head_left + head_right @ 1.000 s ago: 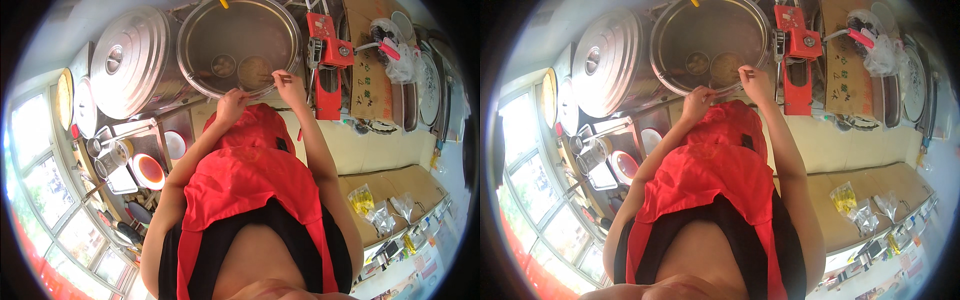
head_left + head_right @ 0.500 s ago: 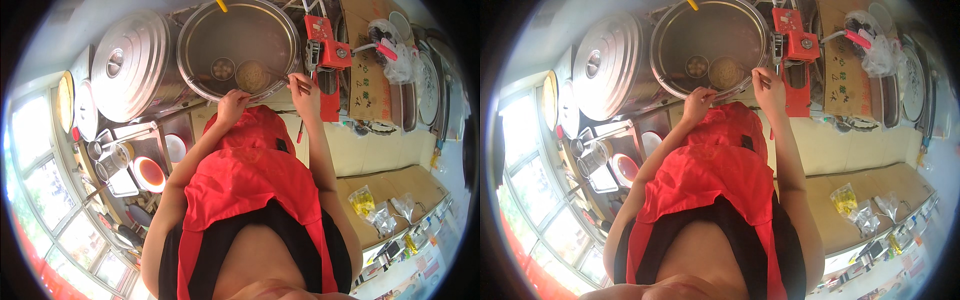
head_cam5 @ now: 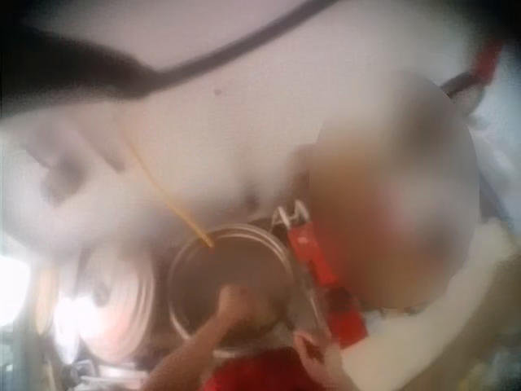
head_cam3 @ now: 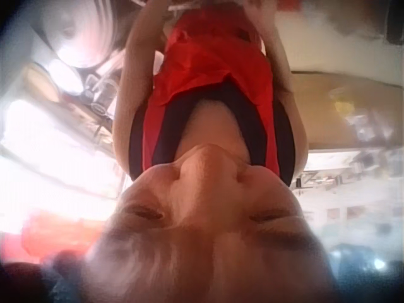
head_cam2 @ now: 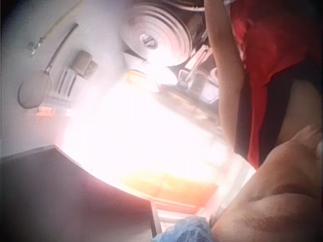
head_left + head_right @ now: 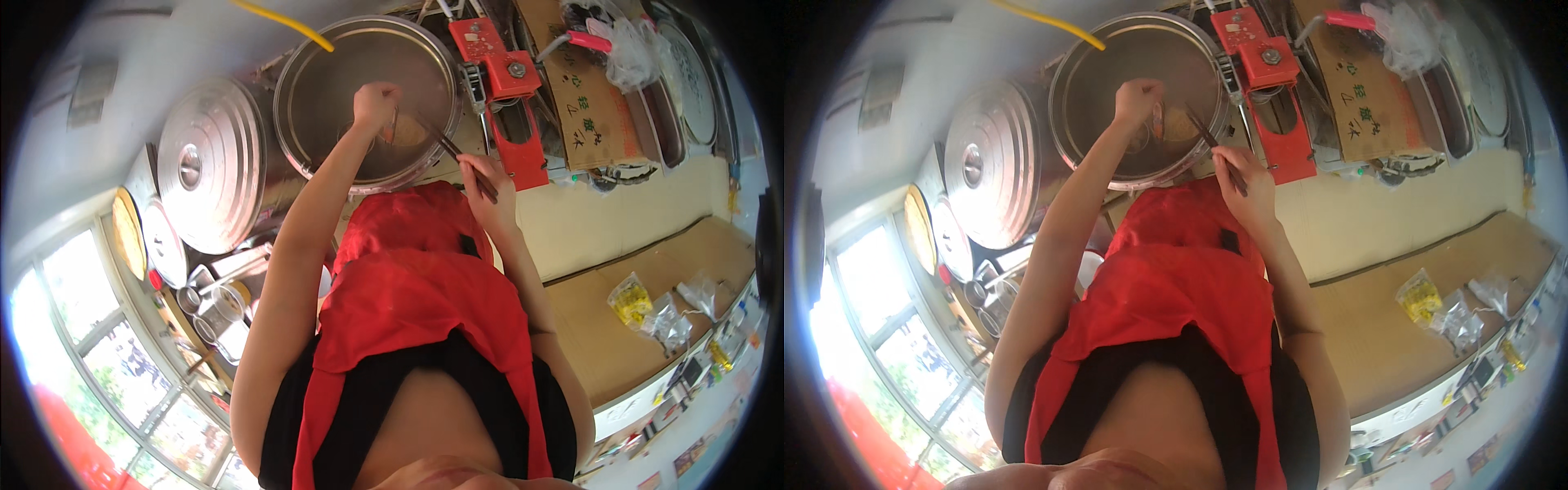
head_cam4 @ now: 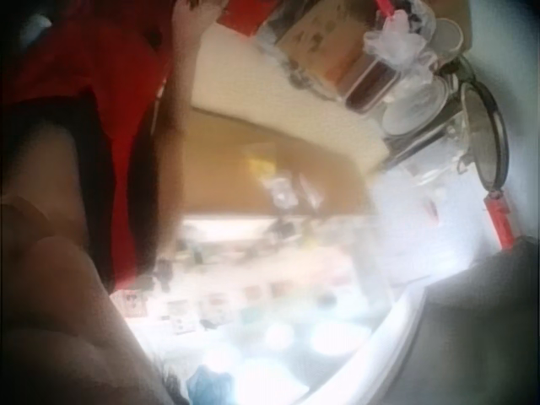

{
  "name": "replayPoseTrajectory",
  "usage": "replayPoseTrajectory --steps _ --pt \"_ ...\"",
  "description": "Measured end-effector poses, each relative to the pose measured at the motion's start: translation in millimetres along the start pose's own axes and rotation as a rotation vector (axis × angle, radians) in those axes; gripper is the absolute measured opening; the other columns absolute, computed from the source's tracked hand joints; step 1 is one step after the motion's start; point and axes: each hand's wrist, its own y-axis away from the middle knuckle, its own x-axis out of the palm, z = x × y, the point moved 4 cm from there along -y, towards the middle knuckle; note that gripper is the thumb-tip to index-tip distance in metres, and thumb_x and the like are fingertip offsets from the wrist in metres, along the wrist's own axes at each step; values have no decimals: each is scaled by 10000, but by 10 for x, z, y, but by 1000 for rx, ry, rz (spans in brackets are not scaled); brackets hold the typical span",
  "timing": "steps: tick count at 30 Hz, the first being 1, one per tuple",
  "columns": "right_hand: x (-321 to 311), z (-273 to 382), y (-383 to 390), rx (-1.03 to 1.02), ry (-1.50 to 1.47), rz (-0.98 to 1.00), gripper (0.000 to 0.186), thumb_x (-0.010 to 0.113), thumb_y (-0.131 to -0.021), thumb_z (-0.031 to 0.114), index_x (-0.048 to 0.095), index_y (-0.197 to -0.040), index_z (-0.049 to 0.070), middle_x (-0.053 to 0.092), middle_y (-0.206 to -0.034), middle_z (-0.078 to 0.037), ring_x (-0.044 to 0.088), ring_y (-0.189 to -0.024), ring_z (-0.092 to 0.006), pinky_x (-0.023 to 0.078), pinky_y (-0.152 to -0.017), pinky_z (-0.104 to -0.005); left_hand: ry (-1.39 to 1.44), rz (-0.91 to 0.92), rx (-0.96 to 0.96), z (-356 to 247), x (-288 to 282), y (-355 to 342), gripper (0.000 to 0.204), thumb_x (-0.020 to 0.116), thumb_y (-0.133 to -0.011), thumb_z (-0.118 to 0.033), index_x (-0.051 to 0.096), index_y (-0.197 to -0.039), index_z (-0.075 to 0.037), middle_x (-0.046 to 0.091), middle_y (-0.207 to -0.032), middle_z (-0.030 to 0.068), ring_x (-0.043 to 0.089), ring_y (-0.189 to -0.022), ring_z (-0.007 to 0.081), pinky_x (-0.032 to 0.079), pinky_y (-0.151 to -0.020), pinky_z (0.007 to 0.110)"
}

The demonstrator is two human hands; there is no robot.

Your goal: The person prepares a meal by stirring items in pots on a stove, gathering dumplings by hand to place into boiling water, and assembling a bowl with noodles and broth using a ladle and chopsticks.

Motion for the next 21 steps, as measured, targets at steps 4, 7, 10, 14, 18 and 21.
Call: replayPoseTrajectory --steps 4,7,10,14,18,21 --pt "-20 22 120 -78 -20 -80 118 626 -856 71 636 -974 73 643 -892 -102 640 -675 -243 492 -573 -311 81 7 -23 -118 82 -436 191 640 -756 -166 727 -896 -69 701 -791 97 682 -756 194 514 -704 309" --pt "-3 95 185 -89 -21 -152 138 631 -842 55 632 -979 68 640 -898 -95 634 -660 -251 490 -558 -318 110 17 -22 -144 203 -763 192 653 -775 -132 721 -925 -33 691 -776 64 640 -707 127 500 -665 289" --pt "0 179 187 -60 -31 -143 153 632 -832 45 625 -984 62 634 -906 -94 633 -656 -251 495 -556 -323 96 9 2 -130 315 -1082 181 664 -779 -129 719 -916 -26 688 -776 68 639 -704 127 499 -663 288" --pt "28 200 180 -75 -46 -162 159 631 -825 41 620 -982 61 630 -905 -91 636 -659 -242 505 -560 -322 13 4 -30 -166 432 -1382 188 663 -779 -194 733 -911 -80 706 -790 77 681 -763 182 523 -719 315" --pt "52 200 193 -61 -42 -181 158 628 -827 45 620 -984 61 631 -905 -86 636 -660 -232 510 -561 -318 -36 -48 44 -254 500 -1508 188 660 -786 -213 735 -905 -87 705 -786 77 682 -744 179 522 -700 310" --pt "62 209 201 -73 -33 -192 160 622 -831 47 621 -990 62 632 -906 -82 635 -656 -227 509 -556 -315 -56 -66 79 -354 449 -1513 190 655 -793 -224 735 -902 -91 704 -782 82 680 -711 175 521 -679 305"
